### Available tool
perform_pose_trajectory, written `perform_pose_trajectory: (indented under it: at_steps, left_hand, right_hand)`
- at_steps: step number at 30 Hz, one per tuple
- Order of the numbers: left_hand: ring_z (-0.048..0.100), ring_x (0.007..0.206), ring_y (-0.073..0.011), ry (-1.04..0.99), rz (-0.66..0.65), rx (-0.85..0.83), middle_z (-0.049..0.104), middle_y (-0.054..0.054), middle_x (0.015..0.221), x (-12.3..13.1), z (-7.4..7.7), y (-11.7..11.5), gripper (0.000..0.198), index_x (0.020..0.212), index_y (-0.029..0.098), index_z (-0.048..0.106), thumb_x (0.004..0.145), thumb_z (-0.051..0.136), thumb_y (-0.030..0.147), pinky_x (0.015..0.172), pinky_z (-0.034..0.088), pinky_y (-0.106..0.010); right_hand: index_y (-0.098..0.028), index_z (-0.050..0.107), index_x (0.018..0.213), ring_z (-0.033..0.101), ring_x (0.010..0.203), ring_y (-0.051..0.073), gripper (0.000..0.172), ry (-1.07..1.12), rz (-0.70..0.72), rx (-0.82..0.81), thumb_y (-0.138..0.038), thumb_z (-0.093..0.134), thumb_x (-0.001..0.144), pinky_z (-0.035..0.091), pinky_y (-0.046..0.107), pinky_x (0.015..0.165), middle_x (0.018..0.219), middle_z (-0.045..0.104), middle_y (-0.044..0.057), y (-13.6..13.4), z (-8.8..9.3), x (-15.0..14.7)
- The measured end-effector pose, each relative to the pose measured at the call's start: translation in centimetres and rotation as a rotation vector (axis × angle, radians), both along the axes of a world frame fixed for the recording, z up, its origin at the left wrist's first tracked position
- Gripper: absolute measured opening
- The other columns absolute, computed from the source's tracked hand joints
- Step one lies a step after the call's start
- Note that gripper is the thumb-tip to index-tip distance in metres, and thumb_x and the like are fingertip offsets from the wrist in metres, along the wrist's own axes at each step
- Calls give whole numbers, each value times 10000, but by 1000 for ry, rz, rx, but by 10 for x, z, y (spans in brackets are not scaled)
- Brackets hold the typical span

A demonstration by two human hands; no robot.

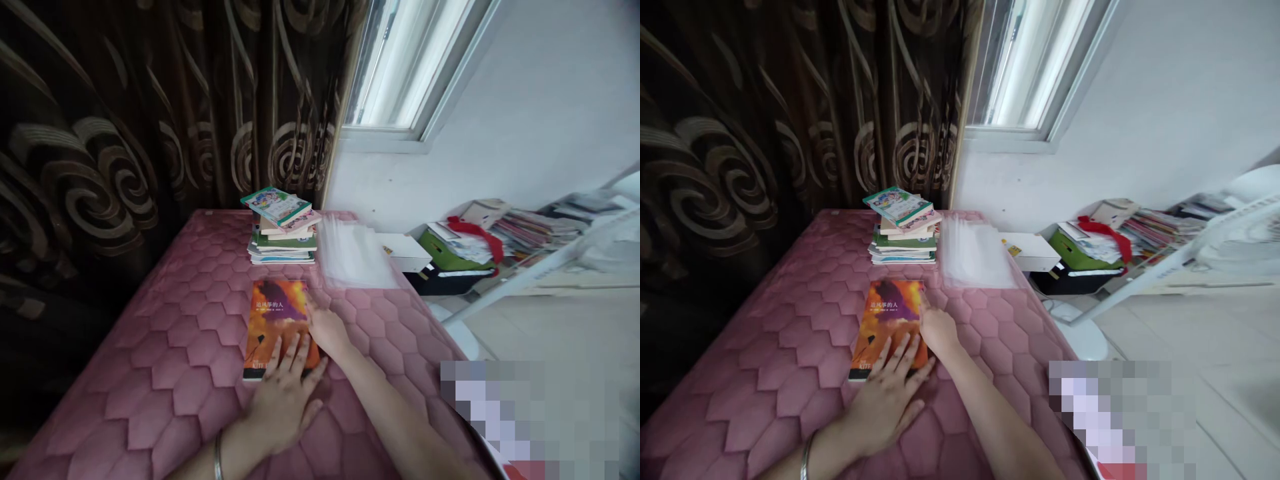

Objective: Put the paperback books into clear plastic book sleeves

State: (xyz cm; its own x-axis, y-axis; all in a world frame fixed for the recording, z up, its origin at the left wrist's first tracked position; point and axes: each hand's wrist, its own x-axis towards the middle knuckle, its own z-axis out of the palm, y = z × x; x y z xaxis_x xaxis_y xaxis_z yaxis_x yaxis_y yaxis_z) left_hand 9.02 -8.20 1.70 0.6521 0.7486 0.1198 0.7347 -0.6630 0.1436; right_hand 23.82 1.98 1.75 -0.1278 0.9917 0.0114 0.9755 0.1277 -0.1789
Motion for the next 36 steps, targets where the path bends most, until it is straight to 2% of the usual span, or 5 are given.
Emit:
perform_pose_trajectory:
  at_steps: [6, 12, 26, 32, 36]
  left_hand:
    - [186, 1430, -331, 47, -32, 57, 183, -86, 1574, -7, -5, -8, 775, 1495, 347, 76, 877, 539, 407, 1124, 185, -563]
    - [222, 1420, -332, 40, -27, 48, 189, -77, 1573, -6, -6, -6, 808, 1496, 348, 44, 870, 553, 401, 1116, 229, -545]
    - [164, 1429, -367, -14, -36, -112, -5, -92, 1574, -3, -8, -4, 973, 1483, 374, -24, 794, 660, 428, 1112, 206, -616]
    - [117, 1436, -368, -61, -28, -174, -12, -81, 1575, -4, -7, -7, 935, 1483, 389, 31, 793, 661, 436, 1119, 181, -621]
    - [209, 1430, -294, -108, 13, -295, 145, -65, 1575, -11, 15, -2, 674, 1494, 303, 168, 909, 468, 450, 1137, 256, -510]
  right_hand:
    - [-216, 237, 1495, 697, 879, 238, 516, 89, -10, -79, -295, 271, 986, 520, 332, 776, 1027, 722, 112, 0, 5, 5]
    - [-256, 247, 1487, 609, 1084, 221, 786, 455, 315, -301, -389, 632, 814, 458, 322, 920, 1266, 621, 55, 3, 11, 37]
    - [-228, 683, 1101, 637, 1034, 188, 318, 250, 94, -85, -369, 435, 961, 432, 240, 860, 1148, 693, 51, 92, 7, 14]
    - [-228, 700, 950, 652, 958, 175, 319, 192, 20, -29, -380, 420, 967, 421, 222, 775, 1039, 718, 50, 93, 5, 7]
    - [-232, 691, 979, 660, 920, 176, 337, 174, -44, -11, -395, 396, 972, 425, 228, 744, 1027, 720, 51, 88, 3, 3]
